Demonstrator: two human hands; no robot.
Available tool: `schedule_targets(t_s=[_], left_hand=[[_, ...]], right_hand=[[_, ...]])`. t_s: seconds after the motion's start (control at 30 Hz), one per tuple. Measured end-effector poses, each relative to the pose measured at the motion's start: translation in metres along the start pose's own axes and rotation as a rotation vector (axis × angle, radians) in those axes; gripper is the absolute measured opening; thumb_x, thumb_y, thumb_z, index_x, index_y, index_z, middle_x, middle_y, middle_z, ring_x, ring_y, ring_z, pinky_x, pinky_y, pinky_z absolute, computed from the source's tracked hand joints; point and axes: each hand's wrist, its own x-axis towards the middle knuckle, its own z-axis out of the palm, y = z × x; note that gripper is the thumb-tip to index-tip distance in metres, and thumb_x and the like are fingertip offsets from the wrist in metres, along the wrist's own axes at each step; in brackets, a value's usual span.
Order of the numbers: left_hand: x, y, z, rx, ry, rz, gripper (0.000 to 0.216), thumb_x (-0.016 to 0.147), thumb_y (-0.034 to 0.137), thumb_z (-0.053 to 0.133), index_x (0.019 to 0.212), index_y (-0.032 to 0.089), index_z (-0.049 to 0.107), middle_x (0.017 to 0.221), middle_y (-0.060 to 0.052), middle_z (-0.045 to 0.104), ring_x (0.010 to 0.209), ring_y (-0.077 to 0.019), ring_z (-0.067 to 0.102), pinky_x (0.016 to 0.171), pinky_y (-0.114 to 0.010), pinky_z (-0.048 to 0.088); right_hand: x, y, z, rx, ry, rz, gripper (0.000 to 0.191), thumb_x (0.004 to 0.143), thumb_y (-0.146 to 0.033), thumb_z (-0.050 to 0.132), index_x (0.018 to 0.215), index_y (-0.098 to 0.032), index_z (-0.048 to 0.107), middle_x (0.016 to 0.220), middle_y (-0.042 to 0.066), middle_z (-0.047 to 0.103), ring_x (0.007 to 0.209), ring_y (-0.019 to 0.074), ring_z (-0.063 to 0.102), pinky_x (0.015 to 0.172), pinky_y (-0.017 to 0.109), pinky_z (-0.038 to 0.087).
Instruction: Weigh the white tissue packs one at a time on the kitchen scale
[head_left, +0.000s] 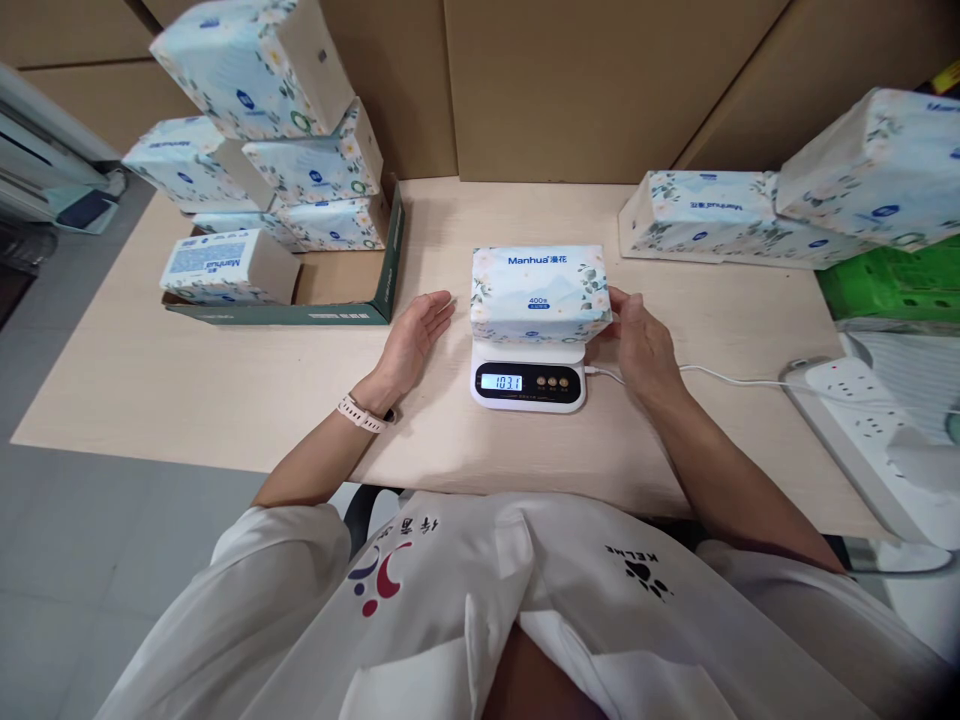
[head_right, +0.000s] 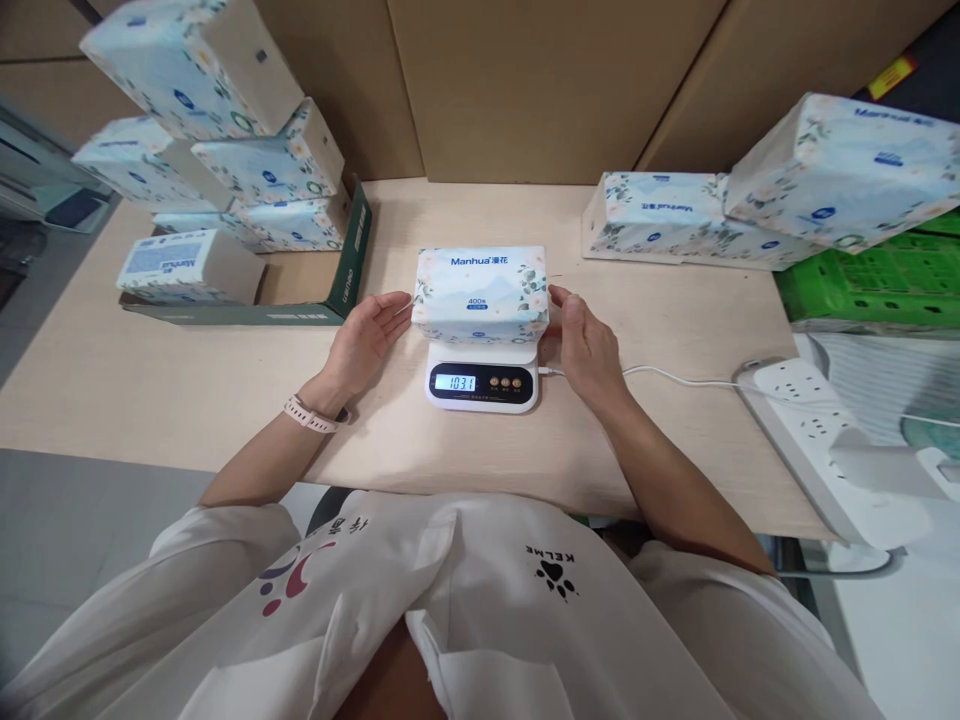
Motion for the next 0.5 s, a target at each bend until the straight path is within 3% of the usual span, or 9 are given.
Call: schedule_targets(t_s=[0.13, 0.33, 0.5], left_hand=[[0.001, -0.001, -0.001, 0.0, -0.011, 0.01, 0.034, 0.096, 0.05, 0.065, 0.111, 0.021, 0.072, 0.141, -0.009, 0.074, 0.143, -0.0258, 0.064, 0.132, -0.042, 0.042], [0.002, -0.002, -0.003, 0.016, -0.019, 0.018, 0.038, 0.092, 0.053, 0.068, 0.112, 0.021, 0.073, 0.142, -0.009, 0.073, 0.145, -0.0267, 0.062, 0.132, -0.043, 0.042], [0.003, -0.003, -0.005, 0.032, -0.069, 0.044, 0.048, 0.084, 0.058, 0.077, 0.114, 0.021, 0.073, 0.144, -0.009, 0.071, 0.146, -0.0283, 0.06, 0.133, -0.043, 0.04]], right_hand=[[-0.001, -0.009, -0.002, 0.054, -0.011, 0.129, 0.079, 0.103, -0.082, 0.019, 0.146, -0.037, 0.068, 0.138, 0.006, 0.078, 0.133, 0.0361, 0.071, 0.115, 0.064, 0.051], [-0.001, -0.013, -0.003, 0.03, -0.013, 0.126, 0.081, 0.102, -0.082, 0.017, 0.145, -0.037, 0.069, 0.133, 0.006, 0.08, 0.132, 0.0366, 0.071, 0.115, 0.062, 0.051], [-0.002, -0.014, -0.001, -0.026, 0.011, 0.054, 0.086, 0.103, -0.081, 0.015, 0.144, -0.028, 0.069, 0.135, 0.01, 0.079, 0.13, 0.0345, 0.072, 0.112, 0.058, 0.054]])
